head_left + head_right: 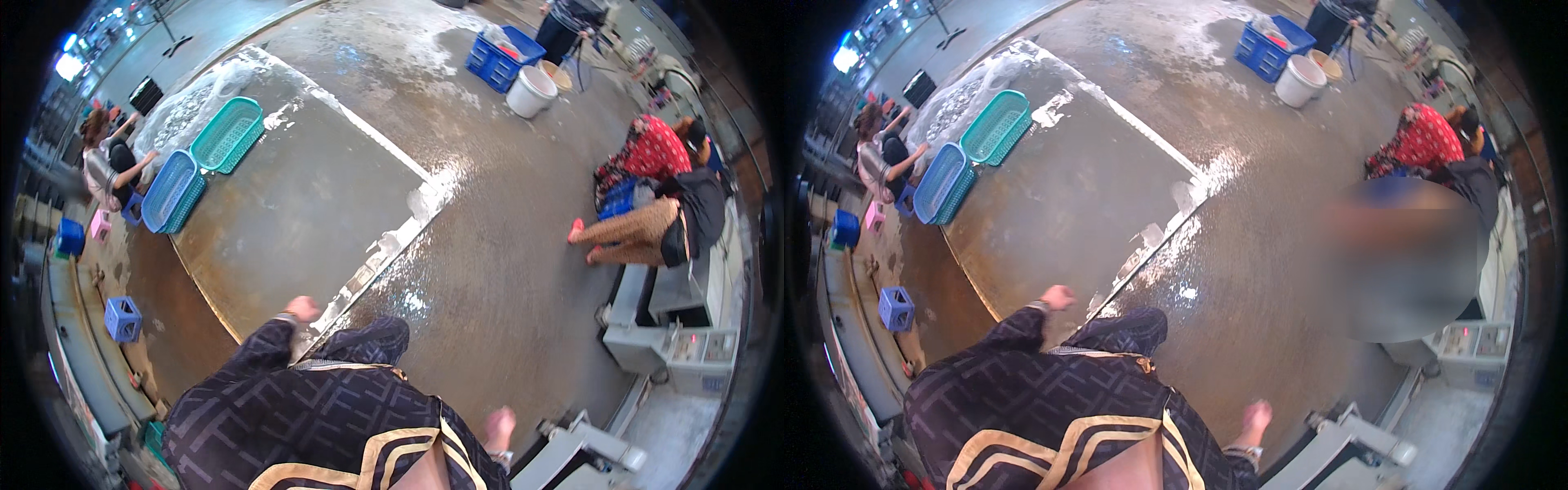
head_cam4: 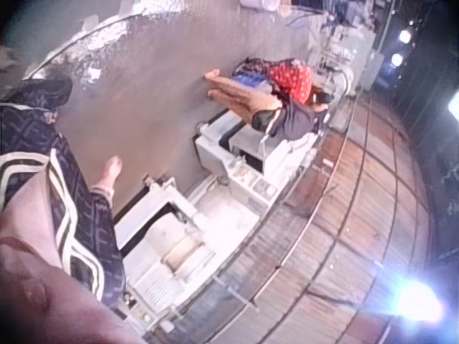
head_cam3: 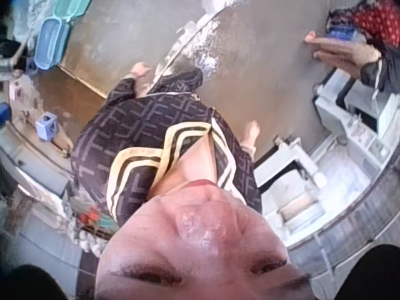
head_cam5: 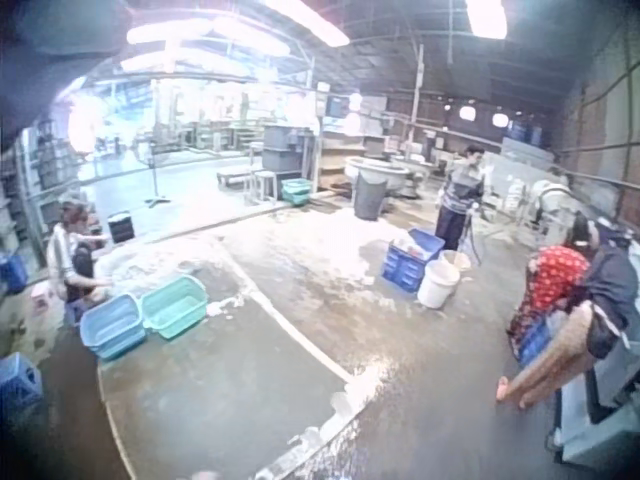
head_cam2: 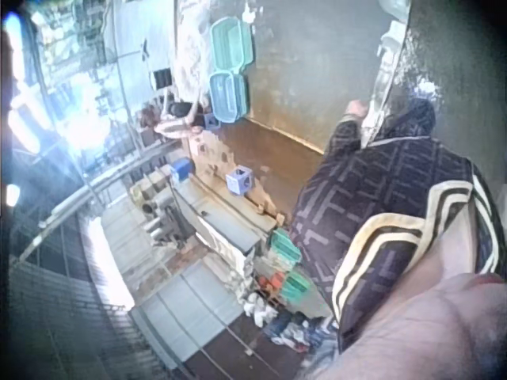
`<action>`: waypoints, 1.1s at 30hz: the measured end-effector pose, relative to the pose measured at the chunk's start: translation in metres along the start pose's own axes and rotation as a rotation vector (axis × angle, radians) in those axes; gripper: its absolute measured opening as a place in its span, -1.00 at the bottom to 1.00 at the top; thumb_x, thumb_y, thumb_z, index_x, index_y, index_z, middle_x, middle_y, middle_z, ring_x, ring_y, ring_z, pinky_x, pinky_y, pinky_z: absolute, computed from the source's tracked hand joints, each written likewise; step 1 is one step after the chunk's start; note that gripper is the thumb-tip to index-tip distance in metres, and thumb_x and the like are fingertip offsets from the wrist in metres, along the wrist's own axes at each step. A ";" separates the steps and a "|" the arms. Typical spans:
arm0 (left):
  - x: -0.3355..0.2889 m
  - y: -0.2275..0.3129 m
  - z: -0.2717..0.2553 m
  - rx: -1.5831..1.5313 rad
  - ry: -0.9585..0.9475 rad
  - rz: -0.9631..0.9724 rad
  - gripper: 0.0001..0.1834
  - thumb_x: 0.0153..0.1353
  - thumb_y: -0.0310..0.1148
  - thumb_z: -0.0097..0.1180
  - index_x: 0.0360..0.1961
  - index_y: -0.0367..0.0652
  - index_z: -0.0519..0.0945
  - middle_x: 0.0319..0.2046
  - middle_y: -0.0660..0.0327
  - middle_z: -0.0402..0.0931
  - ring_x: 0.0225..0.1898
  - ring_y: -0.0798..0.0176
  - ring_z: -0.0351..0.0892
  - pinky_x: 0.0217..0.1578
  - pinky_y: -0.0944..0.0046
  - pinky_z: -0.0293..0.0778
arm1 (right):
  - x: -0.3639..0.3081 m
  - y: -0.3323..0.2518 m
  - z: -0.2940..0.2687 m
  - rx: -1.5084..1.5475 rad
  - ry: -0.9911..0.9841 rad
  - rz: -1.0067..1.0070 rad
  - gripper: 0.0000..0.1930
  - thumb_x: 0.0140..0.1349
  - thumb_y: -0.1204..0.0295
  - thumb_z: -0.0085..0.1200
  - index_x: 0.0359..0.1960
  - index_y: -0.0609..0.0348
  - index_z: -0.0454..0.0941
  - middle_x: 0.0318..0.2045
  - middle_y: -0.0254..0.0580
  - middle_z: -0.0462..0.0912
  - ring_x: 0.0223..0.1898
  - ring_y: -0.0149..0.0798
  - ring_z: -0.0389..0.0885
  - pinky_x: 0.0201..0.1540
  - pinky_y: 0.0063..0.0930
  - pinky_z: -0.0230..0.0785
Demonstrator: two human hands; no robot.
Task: The person picks up small metal buckles from a large pile on a plastic sheet on the floor and places them into a green plastic basket.
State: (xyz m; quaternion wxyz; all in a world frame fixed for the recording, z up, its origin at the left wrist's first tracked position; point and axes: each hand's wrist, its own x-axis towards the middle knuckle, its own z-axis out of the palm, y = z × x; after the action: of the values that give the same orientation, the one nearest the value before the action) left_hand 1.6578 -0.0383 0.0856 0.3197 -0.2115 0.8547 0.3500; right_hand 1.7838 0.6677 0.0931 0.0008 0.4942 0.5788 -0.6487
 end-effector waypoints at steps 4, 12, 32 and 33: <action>0.010 -0.056 -0.040 -0.239 0.094 -0.646 -0.72 -0.11 -0.11 0.14 -0.52 -0.07 0.67 -0.49 0.11 0.61 -0.32 0.11 0.63 -0.26 0.14 0.53 | 0.066 -0.212 0.217 -0.210 -0.067 -0.102 -0.58 0.23 0.25 0.01 0.09 0.02 0.26 -0.34 -0.30 0.51 -0.36 -0.30 0.53 -0.30 -0.34 0.42; 0.183 0.255 -0.094 -0.585 0.161 -0.262 -0.66 0.04 -0.31 0.15 -0.13 -0.19 0.58 -0.42 0.16 0.58 -0.46 0.36 0.58 -0.45 0.26 0.53 | 0.161 -0.299 0.377 -0.680 -0.446 0.053 -0.63 0.19 0.34 0.09 0.00 0.15 0.33 -0.36 -0.21 0.51 -0.39 -0.27 0.50 -0.41 -0.32 0.41; 0.497 0.499 -0.301 -0.703 0.504 -0.399 -0.53 0.07 0.03 0.12 -0.17 -0.13 0.62 -0.18 0.00 0.58 -0.09 0.02 0.55 -0.05 0.13 0.42 | 0.463 -0.742 1.177 -1.053 -0.980 -0.473 -0.55 0.15 0.35 0.13 0.06 0.18 0.33 -0.46 -0.31 0.52 -0.48 -0.42 0.47 -0.50 -0.54 0.34; 0.505 0.518 -0.337 -0.834 0.460 -0.362 -0.42 0.09 0.11 0.09 -0.04 -0.13 0.55 -0.12 0.01 0.55 -0.03 -0.01 0.50 0.02 0.11 0.37 | 0.473 -0.740 1.223 -1.079 -1.086 -0.492 -0.54 0.12 0.36 0.15 0.05 0.21 0.37 -0.41 -0.25 0.57 -0.45 -0.36 0.54 -0.44 -0.53 0.41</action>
State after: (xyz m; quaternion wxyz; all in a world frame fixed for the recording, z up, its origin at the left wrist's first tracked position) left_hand 0.8636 -0.0100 0.1599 0.0672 -0.5373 0.6402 0.5449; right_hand 0.3353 0.2628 0.1506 0.3776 -0.1005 0.8236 -0.4111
